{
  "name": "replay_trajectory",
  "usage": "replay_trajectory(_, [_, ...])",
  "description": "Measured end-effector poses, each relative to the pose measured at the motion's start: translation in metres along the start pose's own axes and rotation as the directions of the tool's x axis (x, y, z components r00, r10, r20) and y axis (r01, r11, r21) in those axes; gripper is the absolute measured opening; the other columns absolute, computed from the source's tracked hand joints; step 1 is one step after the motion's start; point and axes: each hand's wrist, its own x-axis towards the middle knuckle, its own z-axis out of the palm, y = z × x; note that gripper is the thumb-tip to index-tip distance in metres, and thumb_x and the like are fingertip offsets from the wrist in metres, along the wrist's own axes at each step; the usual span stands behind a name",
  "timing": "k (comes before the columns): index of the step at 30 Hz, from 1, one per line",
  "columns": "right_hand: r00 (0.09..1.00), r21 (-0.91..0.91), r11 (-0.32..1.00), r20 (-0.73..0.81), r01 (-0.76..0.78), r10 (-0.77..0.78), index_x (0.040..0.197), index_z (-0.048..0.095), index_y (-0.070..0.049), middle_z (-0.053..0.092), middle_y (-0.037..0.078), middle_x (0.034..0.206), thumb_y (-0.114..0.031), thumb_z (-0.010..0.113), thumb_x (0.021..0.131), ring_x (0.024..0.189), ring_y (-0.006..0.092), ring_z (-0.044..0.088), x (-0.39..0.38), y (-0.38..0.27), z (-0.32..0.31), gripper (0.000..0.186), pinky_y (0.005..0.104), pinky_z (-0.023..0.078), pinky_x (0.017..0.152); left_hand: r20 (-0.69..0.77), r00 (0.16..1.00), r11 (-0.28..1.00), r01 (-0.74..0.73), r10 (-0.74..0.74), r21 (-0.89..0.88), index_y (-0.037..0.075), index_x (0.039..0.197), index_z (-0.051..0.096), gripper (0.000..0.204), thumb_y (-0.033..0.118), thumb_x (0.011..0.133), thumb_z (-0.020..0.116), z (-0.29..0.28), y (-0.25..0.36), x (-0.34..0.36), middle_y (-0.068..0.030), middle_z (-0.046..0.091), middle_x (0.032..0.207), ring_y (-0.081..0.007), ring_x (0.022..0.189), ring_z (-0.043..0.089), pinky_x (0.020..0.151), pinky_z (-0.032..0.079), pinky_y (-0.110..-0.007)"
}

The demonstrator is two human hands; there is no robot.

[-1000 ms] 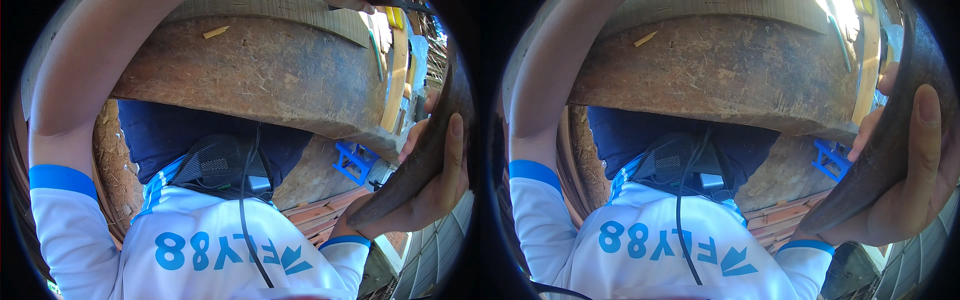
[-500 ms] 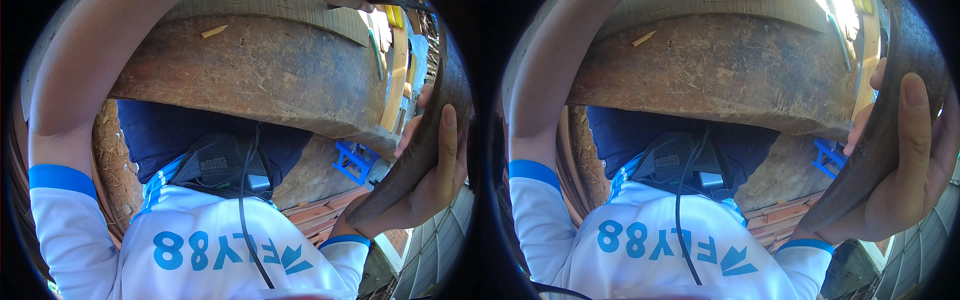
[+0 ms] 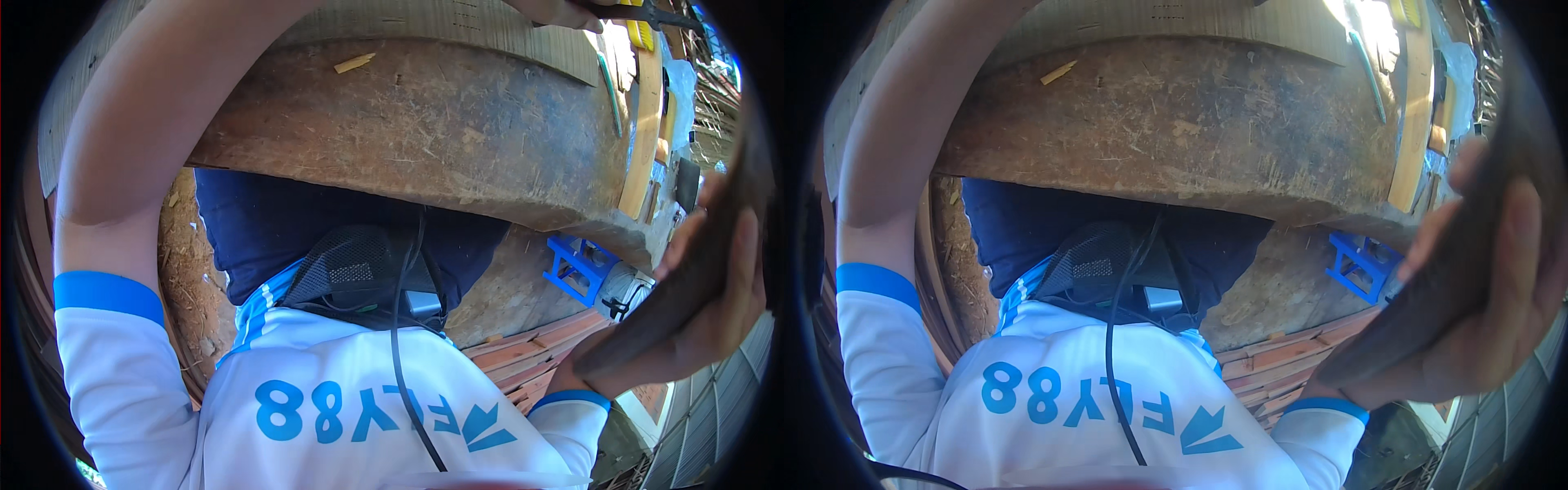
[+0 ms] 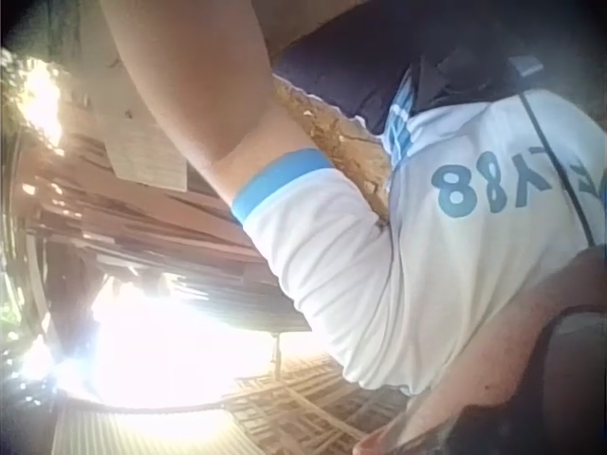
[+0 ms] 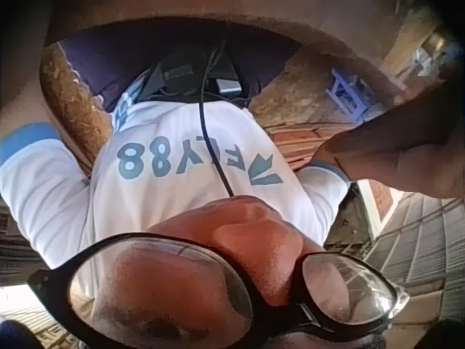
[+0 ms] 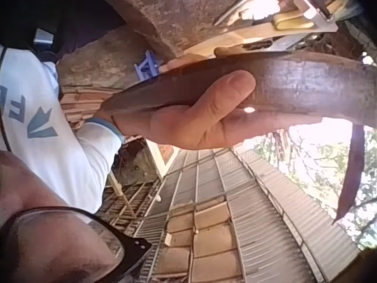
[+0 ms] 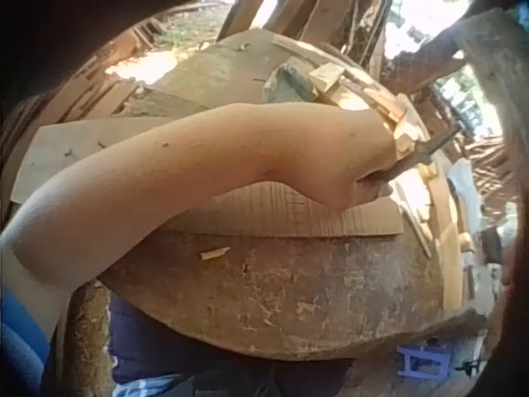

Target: Manually carving and shaping a wooden handle or component using a small handheld chisel.

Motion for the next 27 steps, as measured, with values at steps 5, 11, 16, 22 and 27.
replay_trajectory(5, [0.976,0.044,0.976,0.048,-0.213,0.211,0.134,0.050,0.007,0.063,0.015,0.089,-0.040,0.038,0.108,0.056,0.0122,0.057,-0.018,0.012,0.008,0.054,0.0203,0.044,0.050,-0.134,0.990,0.997,-0.061,0.053,-0.055,-0.007,0.082,0.071,0.035,0.023,0.098,0.063,-0.004,-0.006,0.005,-0.0220,0.069,0.073,-0.0371,0.069,0.069,0.067,0.053,-0.045])
replay_trajectory(11, [0.981,0.109,0.976,0.062,-0.188,0.182,0.128,0.053,0.009,0.062,0.024,0.106,-0.028,0.042,0.110,0.056,0.0126,0.058,-0.031,0.023,0.033,0.043,0.0212,0.046,0.047,-0.162,0.987,0.995,-0.015,-0.001,-0.094,-0.006,0.077,0.070,0.037,0.022,0.099,0.062,-0.007,-0.020,-0.003,-0.0189,0.071,0.072,-0.0309,0.066,0.071,0.064,0.052,-0.044])
replay_trajectory(16, [0.985,0.096,0.983,0.078,-0.159,0.152,0.129,0.050,0.008,0.059,0.028,0.112,-0.023,0.043,0.110,0.058,0.0130,0.060,-0.032,0.028,0.033,0.037,0.0205,0.048,0.046,-0.122,0.991,0.998,0.053,-0.050,0.023,-0.007,0.080,0.070,0.034,0.021,0.098,0.062,-0.010,-0.011,-0.002,-0.0204,0.071,0.076,-0.0342,0.071,0.070,0.068,0.053,-0.044])
replay_trajectory(22, [0.987,0.070,0.987,0.083,-0.146,0.140,0.130,0.049,0.007,0.058,0.026,0.112,-0.022,0.042,0.110,0.057,0.0130,0.060,-0.028,0.023,0.041,0.036,0.0206,0.048,0.046,-0.076,0.997,1.000,0.026,-0.025,0.015,-0.008,0.086,0.071,0.032,0.021,0.097,0.062,-0.009,-0.013,-0.003,-0.0233,0.071,0.081,-0.0376,0.077,0.070,0.073,0.053,-0.046])
replay_trajectory(27, [0.982,0.103,0.983,0.127,-0.153,0.140,0.132,0.049,0.007,0.057,0.026,0.112,-0.022,0.042,0.110,0.057,0.0133,0.060,-0.029,0.020,0.044,0.037,0.0209,0.049,0.047,-0.069,0.997,0.999,0.039,-0.040,-0.014,-0.008,0.088,0.072,0.031,0.020,0.096,0.062,-0.008,-0.011,-0.003,-0.0240,0.071,0.082,-0.0386,0.078,0.070,0.074,0.053,-0.047])
